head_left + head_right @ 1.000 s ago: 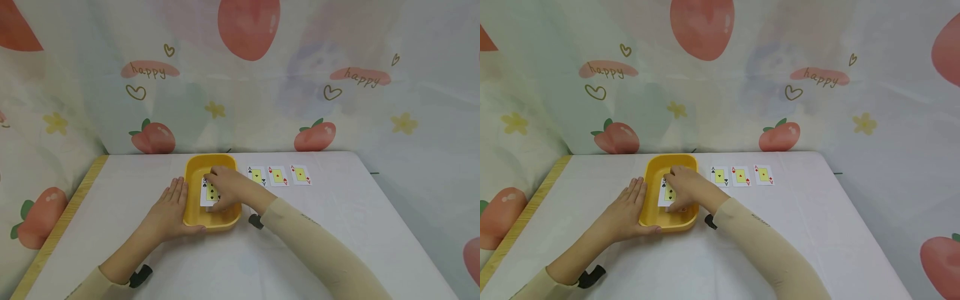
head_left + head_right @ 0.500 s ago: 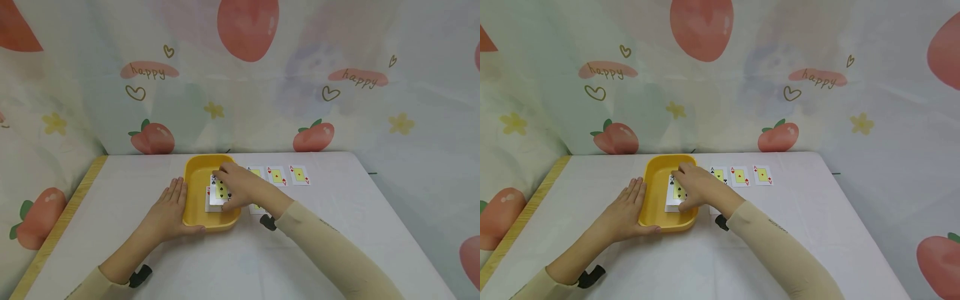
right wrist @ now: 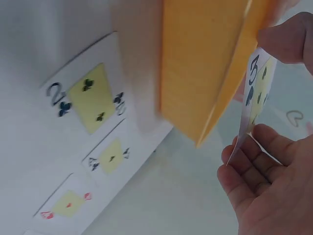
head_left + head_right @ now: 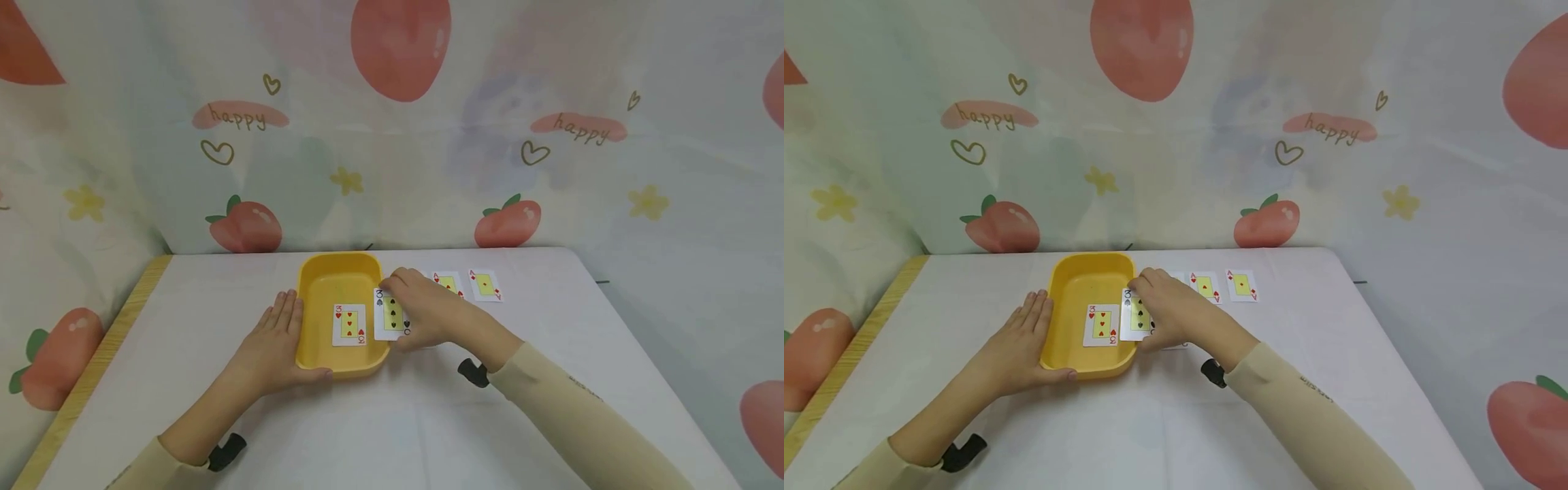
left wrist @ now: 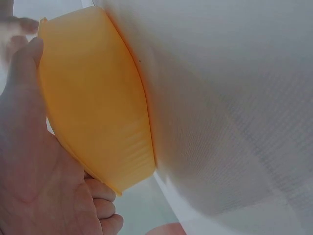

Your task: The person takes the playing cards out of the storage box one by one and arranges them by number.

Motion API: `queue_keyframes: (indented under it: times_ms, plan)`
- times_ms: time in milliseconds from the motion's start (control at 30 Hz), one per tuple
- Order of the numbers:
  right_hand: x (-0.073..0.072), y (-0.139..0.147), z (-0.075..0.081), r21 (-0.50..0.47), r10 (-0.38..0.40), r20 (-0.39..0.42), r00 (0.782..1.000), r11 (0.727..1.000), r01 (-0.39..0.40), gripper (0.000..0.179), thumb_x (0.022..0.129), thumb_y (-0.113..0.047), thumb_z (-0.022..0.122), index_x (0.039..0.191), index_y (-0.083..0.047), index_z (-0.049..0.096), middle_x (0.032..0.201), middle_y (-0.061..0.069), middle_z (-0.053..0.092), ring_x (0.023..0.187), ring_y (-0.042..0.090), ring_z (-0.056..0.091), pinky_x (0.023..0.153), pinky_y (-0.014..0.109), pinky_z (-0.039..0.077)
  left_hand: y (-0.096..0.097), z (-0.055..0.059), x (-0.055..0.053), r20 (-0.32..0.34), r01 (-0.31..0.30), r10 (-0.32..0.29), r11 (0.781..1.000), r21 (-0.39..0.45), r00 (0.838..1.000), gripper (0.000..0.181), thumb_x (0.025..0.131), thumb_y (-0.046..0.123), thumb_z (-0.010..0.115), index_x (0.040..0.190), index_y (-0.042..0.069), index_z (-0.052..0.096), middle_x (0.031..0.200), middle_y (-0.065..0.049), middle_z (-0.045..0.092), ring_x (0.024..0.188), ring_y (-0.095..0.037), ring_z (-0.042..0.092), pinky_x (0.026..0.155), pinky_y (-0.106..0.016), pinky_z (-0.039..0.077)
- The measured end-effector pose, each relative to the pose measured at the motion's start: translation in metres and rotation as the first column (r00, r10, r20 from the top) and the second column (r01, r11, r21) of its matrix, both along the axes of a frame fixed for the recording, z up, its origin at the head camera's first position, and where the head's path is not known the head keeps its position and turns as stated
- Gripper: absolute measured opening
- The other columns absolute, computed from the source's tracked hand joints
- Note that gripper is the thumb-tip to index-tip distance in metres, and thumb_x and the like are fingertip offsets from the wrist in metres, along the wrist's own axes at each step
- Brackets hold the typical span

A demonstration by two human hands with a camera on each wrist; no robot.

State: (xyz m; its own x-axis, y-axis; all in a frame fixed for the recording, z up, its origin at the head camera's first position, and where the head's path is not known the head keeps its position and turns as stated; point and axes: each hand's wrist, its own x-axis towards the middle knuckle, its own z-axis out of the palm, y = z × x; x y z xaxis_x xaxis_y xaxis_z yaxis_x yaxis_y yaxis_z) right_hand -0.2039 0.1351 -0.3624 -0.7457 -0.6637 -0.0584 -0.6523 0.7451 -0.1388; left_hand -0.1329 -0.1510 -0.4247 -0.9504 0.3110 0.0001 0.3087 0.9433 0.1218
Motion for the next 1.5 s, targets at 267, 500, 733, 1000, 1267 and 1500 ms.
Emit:
queue_keyframes:
  times_ms: [267,500,733,1000,1267,1500]
  plan:
    - [0.015,0.028,-0.008,0.039,-0.072,0.005,0.997,0.997,0.072,0.087,0.066,-0.04,0.078,0.143,-0.014,0.048,0.137,-0.002,0.048,0.115,0.012,0.045,0.102,0.027,0.046,-0.003,0.001,0.0,-0.017,0.011,-0.011,1.0,0.006,1.0,0.137,0.069,0.091,0.053,0.155,-0.008,0.017,0.164,-0.027,0.012,0.152,-0.042,0.012,0.12,-0.054,0.023]
    - [0.029,0.042,-0.02,0.076,-0.087,0.033,0.996,0.994,0.084,0.087,0.067,-0.044,0.08,0.143,-0.016,0.049,0.139,-0.001,0.049,0.122,0.014,0.045,0.105,0.03,0.046,-0.002,0.003,0.0,-0.015,0.016,-0.016,1.0,0.015,1.0,0.136,0.07,0.089,0.056,0.155,-0.009,0.017,0.163,-0.028,0.012,0.152,-0.042,0.012,0.12,-0.055,0.023]
    - [0.038,0.048,-0.035,0.087,-0.084,0.082,0.993,0.993,0.077,0.085,0.066,-0.039,0.08,0.142,-0.016,0.051,0.133,-0.004,0.05,0.108,0.01,0.044,0.092,0.026,0.047,-0.002,0.003,0.001,-0.01,0.011,-0.011,1.0,0.016,1.0,0.136,0.07,0.088,0.057,0.155,-0.009,0.016,0.163,-0.028,0.012,0.152,-0.042,0.012,0.121,-0.055,0.022]
    - [0.041,0.052,-0.052,0.09,-0.084,0.142,0.986,0.993,0.071,0.082,0.066,-0.035,0.079,0.14,-0.015,0.052,0.129,-0.004,0.052,0.104,0.009,0.044,0.09,0.027,0.048,-0.003,0.001,0.0,-0.012,0.013,-0.013,1.0,0.017,1.0,0.136,0.07,0.091,0.052,0.155,-0.009,0.016,0.164,-0.027,0.011,0.152,-0.041,0.012,0.121,-0.054,0.022]
    - [0.034,0.057,-0.064,0.144,-0.129,0.148,0.98,0.984,0.108,0.083,0.068,-0.042,0.078,0.143,-0.018,0.051,0.133,-0.004,0.051,0.107,0.01,0.044,0.091,0.027,0.049,-0.002,-0.001,-0.001,-0.006,0.01,-0.01,1.0,0.013,1.0,0.136,0.07,0.089,0.055,0.155,-0.008,0.015,0.164,-0.027,0.01,0.152,-0.041,0.011,0.121,-0.054,0.022]
    - [0.031,0.058,-0.064,0.15,-0.145,0.131,0.981,0.981,0.125,0.084,0.067,-0.043,0.079,0.143,-0.02,0.051,0.13,-0.006,0.051,0.105,0.009,0.043,0.089,0.025,0.048,-0.003,-0.002,-0.001,-0.003,0.008,-0.008,1.0,0.013,1.0,0.136,0.069,0.091,0.053,0.156,-0.008,0.015,0.164,-0.027,0.01,0.153,-0.041,0.01,0.121,-0.054,0.021]
